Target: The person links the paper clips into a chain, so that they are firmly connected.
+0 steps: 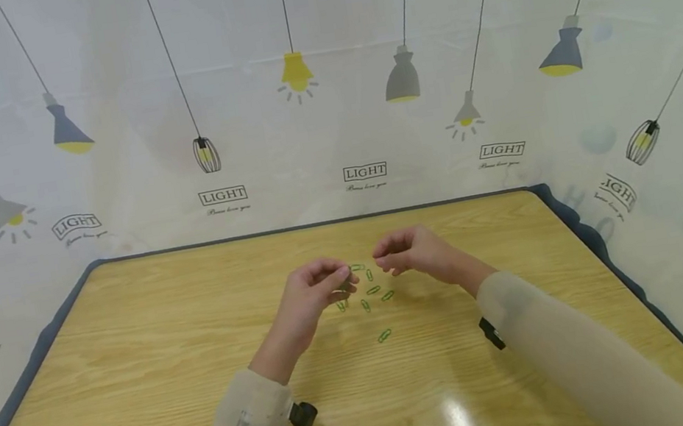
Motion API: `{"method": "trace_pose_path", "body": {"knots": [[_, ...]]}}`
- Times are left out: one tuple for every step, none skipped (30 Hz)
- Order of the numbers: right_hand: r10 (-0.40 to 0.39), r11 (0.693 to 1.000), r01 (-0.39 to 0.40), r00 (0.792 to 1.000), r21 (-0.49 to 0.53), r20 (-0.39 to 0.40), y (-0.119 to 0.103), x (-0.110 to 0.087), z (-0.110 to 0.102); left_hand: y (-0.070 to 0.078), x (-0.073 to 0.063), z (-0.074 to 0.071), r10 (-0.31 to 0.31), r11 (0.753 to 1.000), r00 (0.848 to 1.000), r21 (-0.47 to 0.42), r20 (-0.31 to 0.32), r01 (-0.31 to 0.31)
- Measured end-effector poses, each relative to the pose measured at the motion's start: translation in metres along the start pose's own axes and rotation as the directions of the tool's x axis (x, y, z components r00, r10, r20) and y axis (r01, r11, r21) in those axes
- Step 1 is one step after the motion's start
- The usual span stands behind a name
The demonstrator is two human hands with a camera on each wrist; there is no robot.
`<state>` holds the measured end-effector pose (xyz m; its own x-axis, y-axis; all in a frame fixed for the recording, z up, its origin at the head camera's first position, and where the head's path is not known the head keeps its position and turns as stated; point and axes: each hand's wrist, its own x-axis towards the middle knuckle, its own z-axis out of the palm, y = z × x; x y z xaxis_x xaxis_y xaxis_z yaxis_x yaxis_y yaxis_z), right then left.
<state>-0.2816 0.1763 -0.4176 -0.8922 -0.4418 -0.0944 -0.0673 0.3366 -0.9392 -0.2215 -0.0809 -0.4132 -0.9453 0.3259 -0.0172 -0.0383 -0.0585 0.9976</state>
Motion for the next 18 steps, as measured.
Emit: {"method": "trace_pose_path", "body": {"knots": [[0.013,0.999,-0.012,1.000,-0.029,0.017,0.001,0.000,-0.001,0.000,0.000,0.000,-0.001,1.000,1.000,-0.011,-0.002,0.001],[0.027,0.998,-0.025,0.999,-0.061,0.035,0.003,0.000,-0.002,-0.001,0.000,0.000,0.000,1.000,1.000,-0.020,-0.003,0.000],[0.040,0.995,-0.035,0.998,-0.090,0.053,0.005,0.001,-0.003,-0.001,0.000,-0.001,0.000,1.000,1.000,-0.029,-0.004,0.000],[0.056,0.991,-0.047,0.996,-0.125,0.065,0.007,0.001,-0.005,-0.002,0.000,-0.001,0.002,0.999,1.000,-0.037,-0.006,-0.002],[0.069,0.986,-0.056,0.995,-0.158,0.077,0.010,0.002,-0.006,-0.002,0.000,-0.001,0.005,0.999,1.000,-0.044,-0.006,-0.005],[0.084,0.981,-0.067,0.993,-0.180,0.088,0.012,0.003,-0.007,-0.003,0.000,-0.002,0.006,0.999,1.000,-0.052,-0.007,-0.007],[0.096,0.976,-0.075,0.991,-0.203,0.096,0.016,0.005,-0.008,-0.003,-0.001,-0.002,0.007,0.998,1.000,-0.060,-0.007,-0.008],[0.110,0.970,-0.084,0.988,-0.226,0.105,0.020,0.006,-0.009,-0.003,-0.001,-0.002,0.009,0.998,1.000,-0.069,-0.009,-0.009],[0.119,0.964,-0.088,0.986,-0.251,0.114,0.024,0.007,-0.009,-0.004,-0.002,-0.002,0.009,0.997,1.000,-0.079,-0.010,-0.009],[0.132,0.957,-0.096,0.984,-0.274,0.117,0.027,0.008,-0.009,-0.004,-0.002,-0.002,0.007,0.996,1.000,-0.089,-0.012,-0.008],[0.138,0.952,-0.098,0.983,-0.289,0.122,0.032,0.008,-0.009,-0.004,-0.002,-0.002,0.004,0.995,1.000,-0.098,-0.015,-0.006],[0.144,0.948,-0.101,0.982,-0.303,0.123,0.035,0.009,-0.009,-0.003,-0.003,-0.001,0.000,0.994,1.000,-0.109,-0.019,-0.002],[0.146,0.943,-0.100,0.982,-0.319,0.123,0.038,0.009,-0.009,-0.004,-0.003,-0.001,-0.001,0.993,1.000,-0.119,-0.022,-0.001],[0.148,0.938,-0.100,0.981,-0.332,0.122,0.041,0.010,-0.009,-0.004,-0.003,0.000,-0.002,0.992,1.000,-0.127,-0.026,-0.001],[0.147,0.934,-0.099,0.982,-0.343,0.119,0.044,0.010,-0.008,-0.004,-0.003,0.000,-0.004,0.991,1.000,-0.135,-0.030,0.000],[0.150,0.932,-0.102,0.982,-0.347,0.113,0.045,0.011,-0.008,-0.004,-0.003,0.000,-0.005,0.990,0.999,-0.141,-0.032,0.000],[0.149,0.931,-0.102,0.983,-0.350,0.109,0.046,0.011,-0.007,-0.005,-0.003,0.000,-0.004,0.989,0.999,-0.145,-0.034,-0.001],[0.149,0.929,-0.102,0.983,-0.355,0.106,0.047,0.011,-0.006,-0.006,-0.003,0.000,-0.005,0.989,0.999,-0.149,-0.035,-0.001]]}}
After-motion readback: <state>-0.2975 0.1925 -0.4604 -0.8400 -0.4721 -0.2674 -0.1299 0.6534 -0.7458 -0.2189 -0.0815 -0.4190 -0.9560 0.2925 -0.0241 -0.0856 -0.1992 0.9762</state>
